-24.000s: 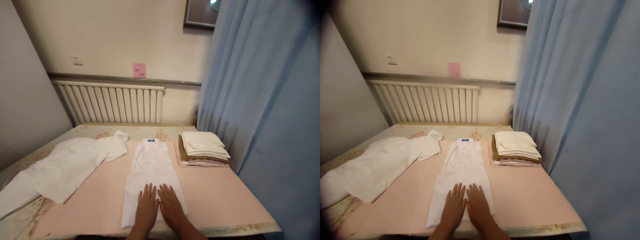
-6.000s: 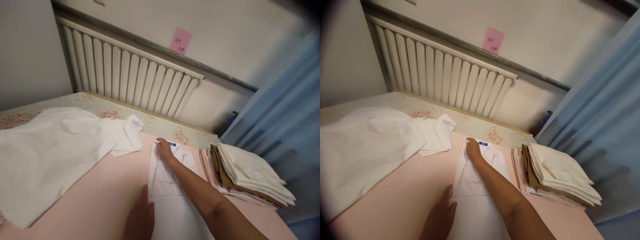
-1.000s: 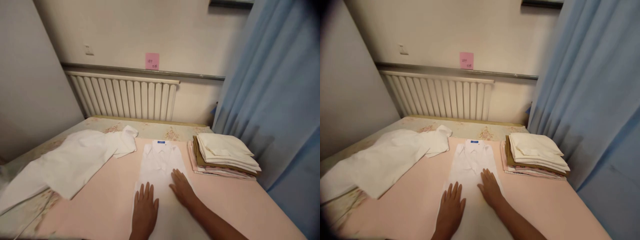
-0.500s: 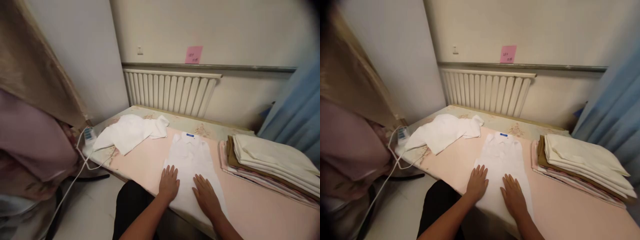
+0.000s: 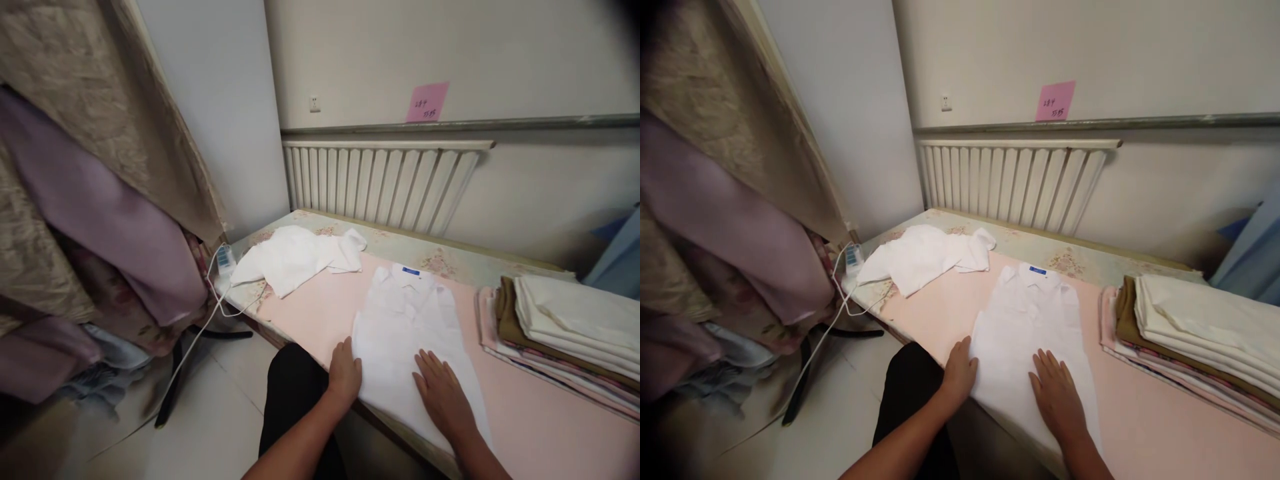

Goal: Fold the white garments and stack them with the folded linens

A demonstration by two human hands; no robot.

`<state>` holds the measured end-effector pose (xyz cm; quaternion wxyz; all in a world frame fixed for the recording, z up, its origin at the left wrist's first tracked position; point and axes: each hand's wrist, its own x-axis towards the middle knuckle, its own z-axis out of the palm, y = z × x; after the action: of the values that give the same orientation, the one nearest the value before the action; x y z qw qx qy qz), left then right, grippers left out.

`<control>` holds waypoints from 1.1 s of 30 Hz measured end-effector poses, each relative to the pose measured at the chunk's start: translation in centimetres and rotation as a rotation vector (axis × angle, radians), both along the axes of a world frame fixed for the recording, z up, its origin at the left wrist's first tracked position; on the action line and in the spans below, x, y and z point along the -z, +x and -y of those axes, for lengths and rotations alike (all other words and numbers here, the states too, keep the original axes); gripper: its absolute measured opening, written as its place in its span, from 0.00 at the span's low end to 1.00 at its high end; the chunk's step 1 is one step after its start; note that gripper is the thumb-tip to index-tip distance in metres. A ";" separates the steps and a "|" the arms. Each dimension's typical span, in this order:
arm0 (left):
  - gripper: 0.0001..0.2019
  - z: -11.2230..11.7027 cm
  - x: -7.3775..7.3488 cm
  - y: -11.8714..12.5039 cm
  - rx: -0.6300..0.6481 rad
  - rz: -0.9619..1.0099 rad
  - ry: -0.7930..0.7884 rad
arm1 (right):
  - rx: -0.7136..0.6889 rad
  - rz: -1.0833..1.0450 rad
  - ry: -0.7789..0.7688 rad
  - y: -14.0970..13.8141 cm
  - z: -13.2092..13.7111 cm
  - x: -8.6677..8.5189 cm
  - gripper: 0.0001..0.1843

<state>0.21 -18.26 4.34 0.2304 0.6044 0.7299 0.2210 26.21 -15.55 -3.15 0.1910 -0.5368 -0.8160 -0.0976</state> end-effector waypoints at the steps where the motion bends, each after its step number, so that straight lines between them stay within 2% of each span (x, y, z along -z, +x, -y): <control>1: 0.26 0.1 -0.2 -0.2 -0.011 0.013 -0.014 | 0.001 -0.002 -0.002 0.0 0.0 0.0 0.29; 5: 0.16 0.4 -0.7 -0.8 -0.037 0.034 -0.080 | 0.004 -0.009 -0.004 0.0 0.0 0.0 0.28; 8: 0.13 0.6 -0.6 -1.2 -0.061 0.048 -0.129 | -0.001 -0.016 0.010 0.1 0.0 0.1 0.28; 13: 0.07 0.9 0.1 -1.9 -0.082 0.106 -0.157 | -0.005 -0.015 0.026 0.1 -0.2 0.5 0.29; 17: 0.02 1.2 1.0 -2.3 -0.115 0.225 -0.160 | -0.009 -0.032 0.027 0.2 -0.3 0.7 0.29; 21: 0.03 1.9 1.5 -2.4 -0.136 0.440 -0.217 | -0.008 -0.055 0.017 0.1 -0.3 0.5 0.28; 26: 0.07 2.3 1.4 -2.8 -0.147 0.690 -0.280 | -0.007 -0.064 0.023 -0.2 -0.1 -0.2 0.25; 33: 0.18 2.5 1.1 -3.6 -0.091 0.870 -0.304 | 0.013 -0.085 -0.014 -0.5 0.1 -1.2 0.22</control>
<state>-3.44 -20.74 3.20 0.5911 0.3823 0.6154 0.3546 25.69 -15.60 -1.93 0.2212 -0.5471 -0.8042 -0.0702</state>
